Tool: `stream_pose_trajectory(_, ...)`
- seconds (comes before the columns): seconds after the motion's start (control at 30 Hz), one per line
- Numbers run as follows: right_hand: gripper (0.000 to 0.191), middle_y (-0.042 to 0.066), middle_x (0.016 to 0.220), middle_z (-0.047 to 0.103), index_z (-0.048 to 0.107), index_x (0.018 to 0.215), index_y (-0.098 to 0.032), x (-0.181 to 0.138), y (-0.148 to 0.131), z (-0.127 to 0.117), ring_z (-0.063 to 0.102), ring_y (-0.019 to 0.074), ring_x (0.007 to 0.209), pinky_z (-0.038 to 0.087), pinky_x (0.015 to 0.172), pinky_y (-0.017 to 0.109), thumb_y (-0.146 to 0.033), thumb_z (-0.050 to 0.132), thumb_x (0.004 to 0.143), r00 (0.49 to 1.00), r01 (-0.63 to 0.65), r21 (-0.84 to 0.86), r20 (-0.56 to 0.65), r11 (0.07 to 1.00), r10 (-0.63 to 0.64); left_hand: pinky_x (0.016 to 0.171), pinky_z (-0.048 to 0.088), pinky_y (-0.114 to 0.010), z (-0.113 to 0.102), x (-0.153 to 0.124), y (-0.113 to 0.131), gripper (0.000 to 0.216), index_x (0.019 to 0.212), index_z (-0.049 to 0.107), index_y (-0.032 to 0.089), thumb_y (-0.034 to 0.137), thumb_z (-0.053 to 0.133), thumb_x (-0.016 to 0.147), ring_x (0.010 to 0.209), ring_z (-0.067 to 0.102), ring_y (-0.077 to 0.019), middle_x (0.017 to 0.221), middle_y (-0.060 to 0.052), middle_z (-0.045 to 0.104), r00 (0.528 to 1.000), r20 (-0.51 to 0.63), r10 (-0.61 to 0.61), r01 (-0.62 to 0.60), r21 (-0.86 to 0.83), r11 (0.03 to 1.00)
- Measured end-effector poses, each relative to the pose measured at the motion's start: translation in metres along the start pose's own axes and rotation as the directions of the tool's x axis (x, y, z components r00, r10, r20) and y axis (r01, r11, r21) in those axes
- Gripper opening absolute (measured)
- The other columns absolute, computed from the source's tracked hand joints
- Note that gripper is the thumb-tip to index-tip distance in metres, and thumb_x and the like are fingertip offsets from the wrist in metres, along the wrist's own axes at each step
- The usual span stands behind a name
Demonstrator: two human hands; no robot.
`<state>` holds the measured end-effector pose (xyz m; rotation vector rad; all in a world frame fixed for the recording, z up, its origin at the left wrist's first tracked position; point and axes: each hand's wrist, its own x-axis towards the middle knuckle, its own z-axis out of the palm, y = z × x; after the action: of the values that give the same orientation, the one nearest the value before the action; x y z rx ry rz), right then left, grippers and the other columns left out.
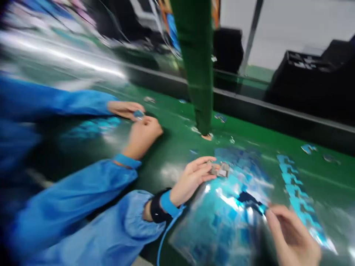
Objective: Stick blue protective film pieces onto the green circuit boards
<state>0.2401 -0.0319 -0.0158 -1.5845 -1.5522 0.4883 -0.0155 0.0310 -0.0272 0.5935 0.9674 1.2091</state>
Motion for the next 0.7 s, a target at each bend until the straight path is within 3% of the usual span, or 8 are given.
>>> stream_pose_trajectory(0.07, 0.012, 0.004, 0.077, 0.069, 0.064, 0.078, -0.023, 0.002, -0.010, 0.001, 0.066, 0.0189, 0.067, 0.055, 0.059, 0.026, -0.035, 0.068, 0.078, 0.996, -0.084, 0.079, 0.047, 0.993, 0.081, 0.077, 0.055, -0.027, 0.005, -0.008, -0.004, 0.043, 0.108, 0.061, 0.013, 0.036, 0.074, 0.074, 0.090, 0.068, -0.0207, 0.091, -0.009, 0.073, 0.998, 0.051, -0.045, 0.043, 0.031, 0.999)
stream_pose_trajectory(0.13, 0.007, 0.004, 0.082, 0.068, 0.063, 0.076, -0.023, 0.004, -0.019, 0.005, 0.066, 0.0173, 0.076, 0.054, 0.064, 0.024, -0.028, 0.065, 0.081, 0.994, -0.085, 0.129, 0.084, 0.988, 0.074, 0.081, 0.056, -0.029, 0.007, -0.015, -0.007, 0.043, 0.117, 0.059, 0.017, 0.036, 0.069, 0.079, 0.097, 0.067, -0.0213, 0.094, -0.006, 0.073, 0.989, 0.117, -0.089, 0.082, 0.061, 0.995)
stream_pose_trajectory(0.23, 0.008, 0.001, 0.080, 0.066, 0.065, 0.078, -0.023, 0.004, -0.030, 0.012, 0.064, 0.0162, 0.082, 0.054, 0.079, 0.028, -0.016, 0.064, 0.081, 0.999, 0.018, 0.152, 0.043, 0.988, -0.024, 0.085, 0.056, -0.031, 0.008, -0.024, -0.010, 0.042, 0.121, 0.059, 0.022, 0.036, 0.066, 0.082, 0.101, 0.066, -0.0213, 0.101, -0.004, 0.073, 0.973, 0.177, -0.150, 0.138, 0.078, 0.987)
stream_pose_trajectory(0.33, 0.015, -0.003, 0.073, 0.065, 0.067, 0.082, -0.024, 0.003, -0.036, 0.014, 0.063, 0.0133, 0.073, 0.048, 0.096, 0.036, -0.010, 0.065, 0.079, 0.996, 0.086, 0.154, -0.023, 0.984, -0.084, 0.086, 0.056, -0.032, 0.009, -0.029, -0.012, 0.031, 0.111, 0.066, 0.021, 0.032, 0.066, 0.081, 0.101, 0.066, -0.0226, 0.103, -0.004, 0.072, 0.965, 0.198, -0.170, 0.160, 0.063, 0.985)
stream_pose_trajectory(0.4, 0.012, -0.003, 0.073, 0.067, 0.068, 0.081, -0.024, 0.004, -0.036, 0.016, 0.064, 0.0135, 0.072, 0.047, 0.097, 0.037, -0.013, 0.066, 0.079, 1.000, 0.016, 0.180, 0.017, 0.984, -0.019, 0.086, 0.056, -0.033, 0.010, -0.030, -0.011, 0.029, 0.109, 0.067, 0.021, 0.028, 0.066, 0.080, 0.103, 0.065, -0.0240, 0.105, -0.004, 0.072, 0.961, 0.211, -0.178, 0.174, 0.038, 0.984)
stream_pose_trajectory(0.57, 0.002, 0.000, 0.078, 0.070, 0.069, 0.080, -0.023, 0.012, -0.032, 0.024, 0.066, 0.0146, 0.075, 0.054, 0.070, 0.025, -0.025, 0.069, 0.080, 0.936, -0.282, 0.268, 0.286, 0.921, 0.203, 0.082, 0.056, -0.032, 0.010, -0.030, -0.012, 0.027, 0.106, 0.068, 0.022, 0.024, 0.065, 0.079, 0.104, 0.065, -0.0256, 0.106, -0.005, 0.072, 0.949, 0.208, -0.236, 0.231, 0.052, 0.972)
stream_pose_trajectory(0.7, 0.007, 0.003, 0.086, 0.071, 0.068, 0.079, -0.022, 0.014, -0.030, 0.026, 0.067, 0.0180, 0.088, 0.054, 0.077, 0.029, -0.029, 0.070, 0.079, 0.908, -0.369, 0.339, 0.332, 0.865, 0.257, 0.080, 0.057, -0.031, 0.010, -0.031, -0.013, 0.026, 0.104, 0.069, 0.023, 0.025, 0.066, 0.078, 0.100, 0.066, -0.0245, 0.108, -0.005, 0.070, 0.945, 0.217, -0.243, 0.225, 0.105, 0.969)
